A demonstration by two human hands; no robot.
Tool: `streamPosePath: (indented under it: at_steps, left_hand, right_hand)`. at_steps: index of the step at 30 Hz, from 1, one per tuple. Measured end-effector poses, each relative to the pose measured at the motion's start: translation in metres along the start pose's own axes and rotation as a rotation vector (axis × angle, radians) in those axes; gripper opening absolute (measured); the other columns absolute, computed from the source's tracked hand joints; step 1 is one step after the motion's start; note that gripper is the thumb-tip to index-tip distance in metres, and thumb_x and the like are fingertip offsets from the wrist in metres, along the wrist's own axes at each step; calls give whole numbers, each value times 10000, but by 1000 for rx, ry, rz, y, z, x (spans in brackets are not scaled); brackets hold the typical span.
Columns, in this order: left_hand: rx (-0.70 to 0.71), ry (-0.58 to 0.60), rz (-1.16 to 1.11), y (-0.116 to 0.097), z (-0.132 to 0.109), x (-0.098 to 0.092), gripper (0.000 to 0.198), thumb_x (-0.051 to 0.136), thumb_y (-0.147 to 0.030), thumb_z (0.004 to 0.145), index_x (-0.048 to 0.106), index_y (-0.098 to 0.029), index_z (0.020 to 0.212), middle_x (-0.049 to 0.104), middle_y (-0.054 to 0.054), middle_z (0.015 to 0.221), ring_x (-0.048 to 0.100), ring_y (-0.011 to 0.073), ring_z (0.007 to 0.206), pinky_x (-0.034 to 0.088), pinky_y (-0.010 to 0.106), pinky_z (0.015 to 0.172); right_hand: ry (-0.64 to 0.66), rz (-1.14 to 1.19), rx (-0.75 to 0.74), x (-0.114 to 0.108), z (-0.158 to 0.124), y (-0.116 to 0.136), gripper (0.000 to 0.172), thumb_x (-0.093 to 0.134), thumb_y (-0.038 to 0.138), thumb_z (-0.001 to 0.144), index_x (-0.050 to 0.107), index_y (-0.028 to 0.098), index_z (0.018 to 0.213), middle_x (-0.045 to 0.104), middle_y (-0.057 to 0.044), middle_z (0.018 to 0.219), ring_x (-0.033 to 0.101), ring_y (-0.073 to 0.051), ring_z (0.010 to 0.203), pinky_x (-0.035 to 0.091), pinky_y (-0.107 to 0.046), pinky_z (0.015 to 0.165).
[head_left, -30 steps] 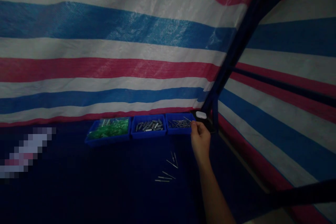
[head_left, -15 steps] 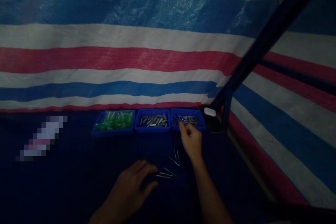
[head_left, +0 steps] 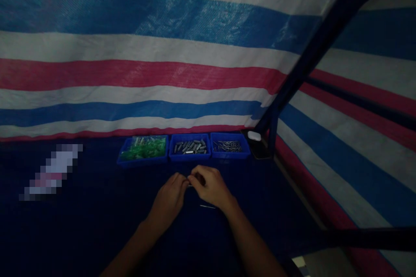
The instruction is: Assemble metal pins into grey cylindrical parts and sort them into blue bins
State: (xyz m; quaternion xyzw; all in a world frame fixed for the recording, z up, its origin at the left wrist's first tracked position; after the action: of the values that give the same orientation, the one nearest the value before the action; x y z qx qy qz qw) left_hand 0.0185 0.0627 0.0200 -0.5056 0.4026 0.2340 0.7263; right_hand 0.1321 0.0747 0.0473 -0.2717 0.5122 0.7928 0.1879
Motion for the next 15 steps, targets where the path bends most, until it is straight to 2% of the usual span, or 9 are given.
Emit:
streamPosePath:
  at_steps: [3, 6, 10, 12, 15]
  left_hand:
    - [-71, -78, 13, 12, 8, -9, 334, 255, -277, 899, 498, -177, 694, 553, 25, 697, 555, 148, 656, 413, 268, 617]
    - [-162, -139, -42, 20, 4, -13, 353, 264, -320, 894, 486, -179, 658, 543, 7, 626, 544, 137, 587, 387, 260, 583]
    - [-274, -169, -205, 24, -6, -13, 396, 241, -368, 892, 494, -178, 653, 535, -5, 593, 523, 129, 558, 379, 244, 552]
    - [-267, -117, -279, 21, -9, -10, 370, 253, -382, 889, 526, -177, 748, 531, -14, 604, 514, 126, 554, 389, 237, 544]
    - [-83, 78, -261, 3, -12, 2, 225, 403, -365, 847, 540, -196, 907, 555, -4, 723, 531, 127, 621, 424, 243, 592]
  right_hand:
    - [20, -81, -59, 6, -2, 11, 209, 422, 270, 845, 565, 192, 713, 562, 10, 631, 499, -107, 583, 339, -222, 579]
    - [31, -149, -87, 13, -4, 15, 221, 427, 283, 853, 575, 195, 714, 588, -5, 651, 524, -119, 611, 340, -231, 588]
    - [26, -215, -123, 15, -3, 12, 337, 409, 336, 871, 565, 193, 608, 565, 0, 562, 504, -109, 540, 312, -225, 543]
    - [-77, -241, -82, -1, 0, 3, 412, 384, 358, 881, 534, 183, 539, 531, 3, 505, 476, -96, 487, 295, -223, 521]
    - [-400, -287, 112, -51, 1, -25, 485, 321, 406, 893, 522, 171, 519, 512, -10, 478, 458, -96, 455, 291, -224, 508]
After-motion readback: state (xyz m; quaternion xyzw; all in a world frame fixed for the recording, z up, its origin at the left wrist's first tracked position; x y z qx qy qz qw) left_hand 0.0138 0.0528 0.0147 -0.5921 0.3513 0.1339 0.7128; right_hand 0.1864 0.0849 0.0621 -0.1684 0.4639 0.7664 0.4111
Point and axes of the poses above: each hand's wrist, its own z-axis towards the middle knuckle, its own x-axis out of the palm, y = z × x, the point moved 7 cm from there along z, towards the middle knuckle
